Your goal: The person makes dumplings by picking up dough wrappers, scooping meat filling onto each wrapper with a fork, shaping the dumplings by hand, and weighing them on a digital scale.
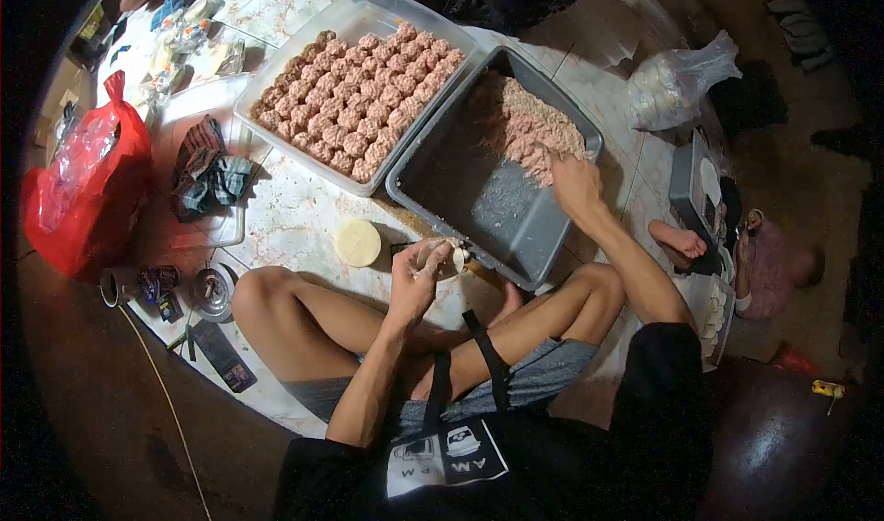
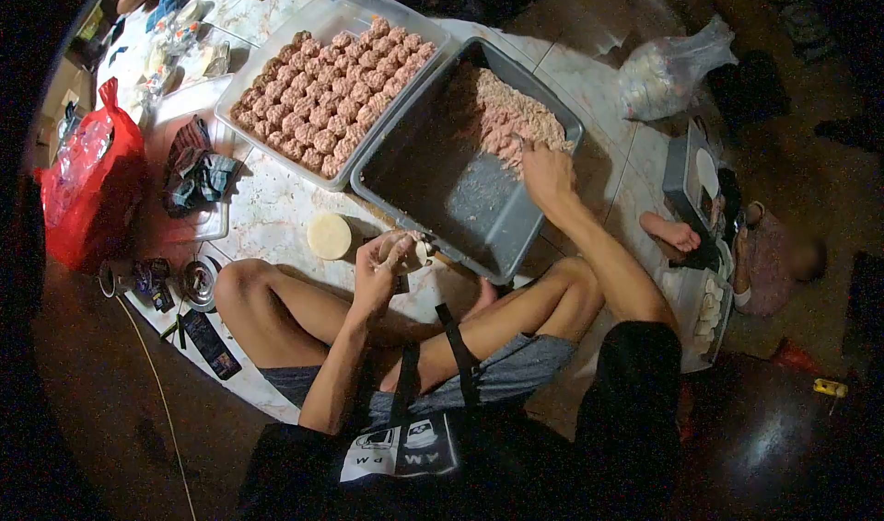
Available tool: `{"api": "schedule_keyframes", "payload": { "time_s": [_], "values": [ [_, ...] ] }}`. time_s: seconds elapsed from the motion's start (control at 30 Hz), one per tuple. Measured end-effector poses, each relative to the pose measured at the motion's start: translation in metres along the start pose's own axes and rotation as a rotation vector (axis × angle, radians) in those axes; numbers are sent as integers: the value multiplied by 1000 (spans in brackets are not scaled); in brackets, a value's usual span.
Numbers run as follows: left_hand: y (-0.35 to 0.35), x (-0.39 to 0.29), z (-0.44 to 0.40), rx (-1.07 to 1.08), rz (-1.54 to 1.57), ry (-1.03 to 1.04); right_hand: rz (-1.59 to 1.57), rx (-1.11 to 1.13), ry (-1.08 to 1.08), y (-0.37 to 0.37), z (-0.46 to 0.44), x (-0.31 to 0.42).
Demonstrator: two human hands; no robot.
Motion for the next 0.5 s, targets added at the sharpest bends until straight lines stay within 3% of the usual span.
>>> {"api": "schedule_keyframes", "payload": {
  "time_s": [0.1,0.13,0.23,0.37,0.5],
  "values": [
    [1,0,-2,40,5,-13,110,45,-61,37,13,42],
    [-2,1,-2,30,-14,-24,91,-55,-57,26,14,41],
    [0,-6,1,14,-70,-18,-156,108,40,-3,-1,-1],
    [-1,2,-5,42,-21,20,-166,-75,34,31,6,37],
    [0,3,-2,57,-28,0,-342,-34,53,10,20,23]
  ]
}}
Point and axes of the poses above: each hand's wrist, its own z-axis away from the middle knuckle, its own y-axis out of the palm, x = y × z, the point moved 10 cm from there along -z, towards the middle knuckle, and after that the axes turned 3 degrees about -x, right-handed, at the moved point
